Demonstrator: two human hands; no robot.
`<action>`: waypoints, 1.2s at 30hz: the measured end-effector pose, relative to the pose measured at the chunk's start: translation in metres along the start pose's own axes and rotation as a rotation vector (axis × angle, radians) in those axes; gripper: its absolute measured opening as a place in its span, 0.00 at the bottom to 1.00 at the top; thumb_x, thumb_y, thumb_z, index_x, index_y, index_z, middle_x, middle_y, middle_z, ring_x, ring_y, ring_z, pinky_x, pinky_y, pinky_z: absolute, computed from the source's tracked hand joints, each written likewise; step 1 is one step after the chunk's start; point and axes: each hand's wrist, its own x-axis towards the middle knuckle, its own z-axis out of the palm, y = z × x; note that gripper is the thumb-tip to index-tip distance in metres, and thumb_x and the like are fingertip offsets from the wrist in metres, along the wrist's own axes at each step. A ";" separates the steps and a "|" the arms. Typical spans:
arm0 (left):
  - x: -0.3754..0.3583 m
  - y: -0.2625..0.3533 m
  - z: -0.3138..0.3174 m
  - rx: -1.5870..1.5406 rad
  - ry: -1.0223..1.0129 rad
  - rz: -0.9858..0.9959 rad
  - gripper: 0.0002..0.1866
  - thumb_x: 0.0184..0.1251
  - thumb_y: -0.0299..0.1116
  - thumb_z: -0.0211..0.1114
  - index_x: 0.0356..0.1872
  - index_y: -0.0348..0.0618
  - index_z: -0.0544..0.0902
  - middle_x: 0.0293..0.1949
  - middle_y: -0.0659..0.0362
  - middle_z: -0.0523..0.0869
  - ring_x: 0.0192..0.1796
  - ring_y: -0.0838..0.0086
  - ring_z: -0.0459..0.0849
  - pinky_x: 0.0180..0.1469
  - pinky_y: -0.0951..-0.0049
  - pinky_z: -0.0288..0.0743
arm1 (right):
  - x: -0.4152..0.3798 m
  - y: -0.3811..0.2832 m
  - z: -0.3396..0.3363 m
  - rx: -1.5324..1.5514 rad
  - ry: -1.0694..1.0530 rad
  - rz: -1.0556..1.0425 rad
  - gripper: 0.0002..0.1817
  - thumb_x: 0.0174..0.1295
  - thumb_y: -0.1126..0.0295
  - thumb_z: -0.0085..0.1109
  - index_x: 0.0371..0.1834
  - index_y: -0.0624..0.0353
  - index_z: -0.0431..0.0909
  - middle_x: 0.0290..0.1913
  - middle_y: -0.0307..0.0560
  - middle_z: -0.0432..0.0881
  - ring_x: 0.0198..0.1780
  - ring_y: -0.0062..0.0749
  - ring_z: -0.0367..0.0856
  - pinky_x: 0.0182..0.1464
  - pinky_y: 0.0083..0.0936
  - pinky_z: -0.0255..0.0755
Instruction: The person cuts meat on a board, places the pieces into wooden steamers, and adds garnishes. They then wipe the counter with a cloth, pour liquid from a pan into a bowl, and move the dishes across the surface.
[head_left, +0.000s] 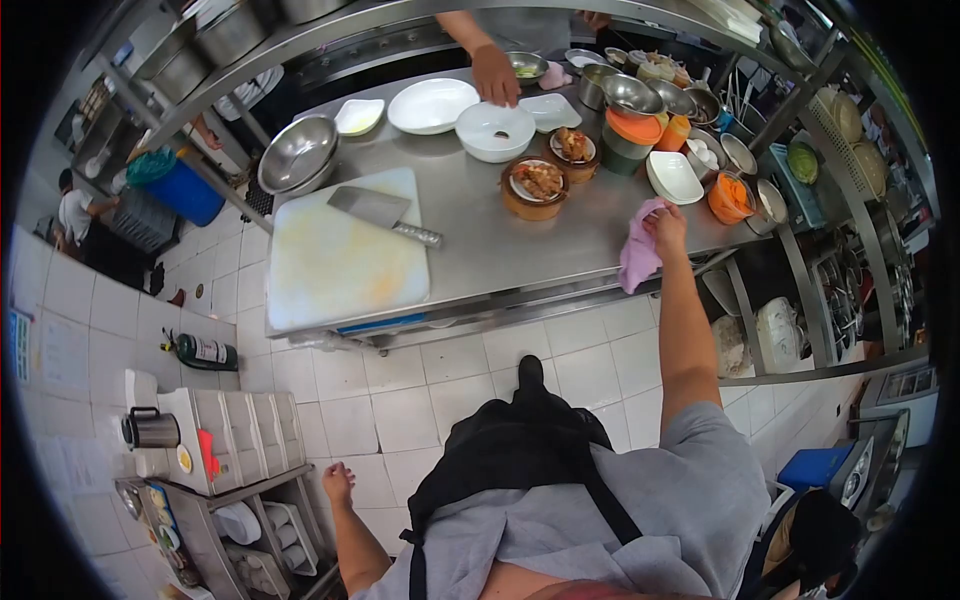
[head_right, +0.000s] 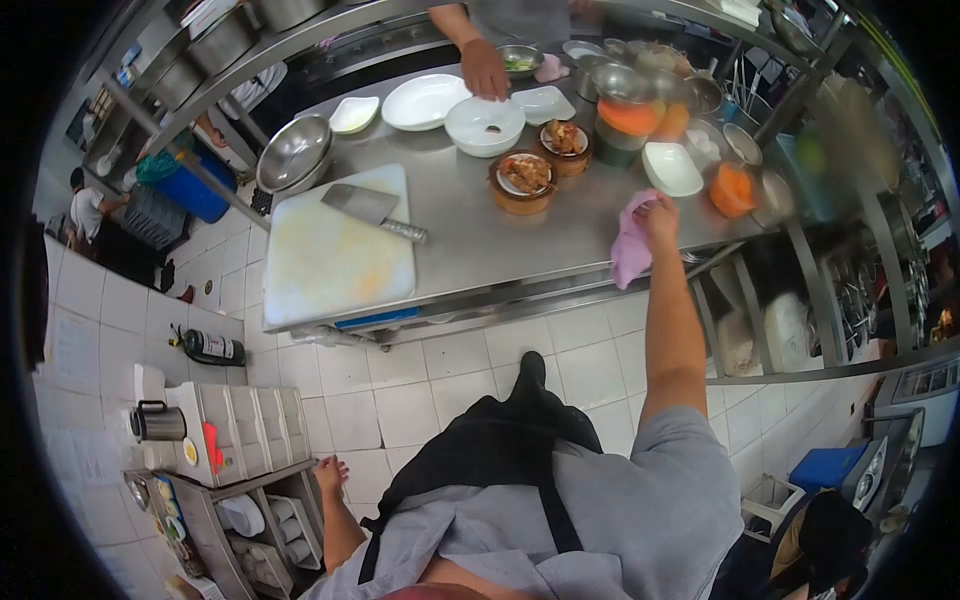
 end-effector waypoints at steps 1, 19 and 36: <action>-0.008 -0.008 0.010 -0.007 -0.054 -0.019 0.10 0.77 0.36 0.64 0.48 0.41 0.79 0.29 0.58 0.84 0.24 0.74 0.82 0.19 0.75 0.69 | 0.006 -0.008 -0.010 0.062 -0.035 -0.016 0.19 0.77 0.69 0.52 0.69 0.56 0.73 0.52 0.55 0.86 0.52 0.42 0.87 0.54 0.38 0.83; -0.106 0.062 0.176 0.492 -0.267 0.127 0.14 0.74 0.34 0.66 0.49 0.31 0.84 0.35 0.53 0.91 0.33 0.71 0.91 0.37 0.71 0.84 | 0.070 0.044 0.056 -1.397 -0.351 -0.655 0.32 0.79 0.50 0.44 0.82 0.51 0.62 0.83 0.48 0.62 0.83 0.50 0.55 0.82 0.56 0.46; -0.130 -0.013 0.158 0.413 -0.303 -0.267 0.18 0.72 0.42 0.69 0.54 0.43 0.80 0.34 0.56 0.88 0.32 0.65 0.88 0.33 0.58 0.81 | -0.178 0.084 0.205 -1.278 -0.732 -0.796 0.38 0.73 0.53 0.52 0.80 0.63 0.61 0.84 0.55 0.58 0.83 0.53 0.55 0.82 0.60 0.45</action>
